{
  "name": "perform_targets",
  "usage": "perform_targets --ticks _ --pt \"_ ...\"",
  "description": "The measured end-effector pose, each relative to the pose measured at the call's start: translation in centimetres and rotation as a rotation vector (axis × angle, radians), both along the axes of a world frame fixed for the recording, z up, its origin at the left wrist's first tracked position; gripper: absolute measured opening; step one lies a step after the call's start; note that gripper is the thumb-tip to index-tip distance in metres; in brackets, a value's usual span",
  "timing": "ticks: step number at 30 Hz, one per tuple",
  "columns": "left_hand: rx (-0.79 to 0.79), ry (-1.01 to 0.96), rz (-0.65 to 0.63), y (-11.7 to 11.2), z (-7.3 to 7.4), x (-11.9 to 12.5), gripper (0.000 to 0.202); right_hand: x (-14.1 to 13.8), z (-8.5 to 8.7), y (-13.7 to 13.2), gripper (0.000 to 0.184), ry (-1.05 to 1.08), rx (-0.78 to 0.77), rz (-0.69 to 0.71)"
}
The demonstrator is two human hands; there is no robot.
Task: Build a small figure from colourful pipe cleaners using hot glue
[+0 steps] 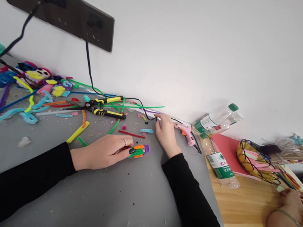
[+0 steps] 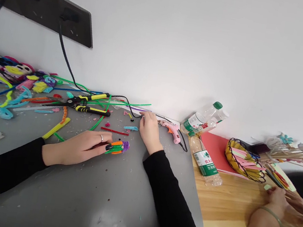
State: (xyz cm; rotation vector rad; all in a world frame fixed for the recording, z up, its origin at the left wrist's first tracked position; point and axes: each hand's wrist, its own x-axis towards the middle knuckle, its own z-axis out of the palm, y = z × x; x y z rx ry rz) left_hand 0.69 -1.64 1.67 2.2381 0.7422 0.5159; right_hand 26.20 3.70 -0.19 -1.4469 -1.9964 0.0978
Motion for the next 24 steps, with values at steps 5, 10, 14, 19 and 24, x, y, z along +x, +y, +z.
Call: perform_targets --ticks 5,10,14,19,24 --pt "0.029 -0.014 0.057 0.0 -0.3 -0.1 0.023 -0.5 1.0 4.6 0.040 -0.410 -0.146 0.014" --pt "0.028 -0.021 0.090 0.2 -0.6 -0.3 0.023 -1.9 1.5 6.7 0.033 -0.531 -0.182 0.066" --pt "0.024 -0.045 0.102 0.3 -0.7 -0.3 0.025 -1.7 2.0 6.6 0.033 -0.584 -0.174 0.072" --pt "-0.020 -0.123 0.199 0.4 -0.3 -0.2 0.030 -0.2 3.9 4.1 0.029 -0.579 -0.139 -0.017" --pt "-0.132 -0.228 0.322 0.5 -0.6 -0.1 0.031 -0.5 4.7 -0.6 0.024 -0.163 0.013 -0.065"
